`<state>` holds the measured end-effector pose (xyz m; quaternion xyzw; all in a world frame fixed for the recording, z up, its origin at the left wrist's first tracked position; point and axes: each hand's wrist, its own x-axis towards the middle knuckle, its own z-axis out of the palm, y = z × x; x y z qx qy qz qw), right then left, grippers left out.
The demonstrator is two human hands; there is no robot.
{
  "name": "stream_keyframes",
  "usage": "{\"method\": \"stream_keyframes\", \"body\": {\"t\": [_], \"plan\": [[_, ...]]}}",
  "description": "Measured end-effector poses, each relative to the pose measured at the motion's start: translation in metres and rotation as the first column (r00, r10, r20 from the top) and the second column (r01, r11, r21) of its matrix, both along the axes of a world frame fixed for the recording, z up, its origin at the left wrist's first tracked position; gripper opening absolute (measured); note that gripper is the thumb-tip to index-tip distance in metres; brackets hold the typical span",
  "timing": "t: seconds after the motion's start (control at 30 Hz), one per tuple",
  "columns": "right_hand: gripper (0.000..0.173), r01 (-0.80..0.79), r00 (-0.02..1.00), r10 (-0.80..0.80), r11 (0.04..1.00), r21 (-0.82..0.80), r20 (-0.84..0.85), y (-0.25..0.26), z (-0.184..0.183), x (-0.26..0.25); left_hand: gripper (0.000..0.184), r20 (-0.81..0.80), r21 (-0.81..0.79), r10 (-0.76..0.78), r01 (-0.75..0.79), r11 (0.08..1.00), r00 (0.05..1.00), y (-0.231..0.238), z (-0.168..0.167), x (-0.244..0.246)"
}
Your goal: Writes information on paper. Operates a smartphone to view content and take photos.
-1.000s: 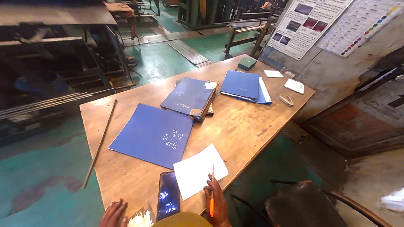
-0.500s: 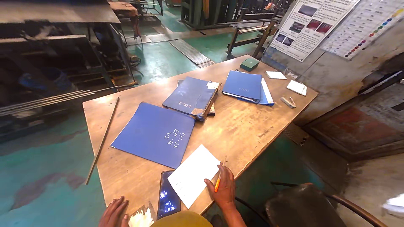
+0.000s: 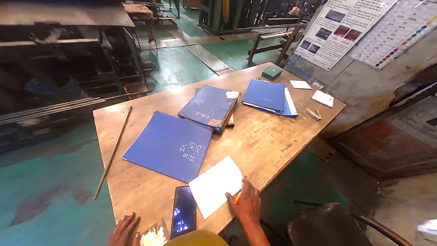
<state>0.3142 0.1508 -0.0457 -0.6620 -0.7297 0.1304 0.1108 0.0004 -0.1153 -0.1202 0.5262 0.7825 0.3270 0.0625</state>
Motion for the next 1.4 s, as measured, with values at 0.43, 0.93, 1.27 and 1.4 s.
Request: {"method": "stream_keyframes", "body": {"t": [0.43,0.93,1.27,1.4], "plan": [[0.091,0.187,0.981,-0.192,0.975,0.118,0.032,-0.046,-0.01,0.016,0.03,-0.113,-0.254,-0.792,0.754,0.606,0.599,0.175,0.069,0.062],[0.043,0.361,0.401,-0.276,0.924,-0.126,-0.874,-0.021,0.004,0.054,0.039,0.117,-0.29,-0.57,0.577,0.764,0.813,0.199,0.094,0.079],[0.033,0.011,0.261,0.018,1.0,0.022,-0.965,-0.021,0.114,-0.043,0.039,0.986,0.093,-0.084,-0.06,0.994,0.143,0.13,0.165,0.065],[0.036,-0.236,0.406,0.127,0.971,0.031,-0.905,-0.035,0.09,-0.069,0.038,0.95,0.006,0.133,-0.444,0.896,0.281,0.071,0.159,0.016]]}}
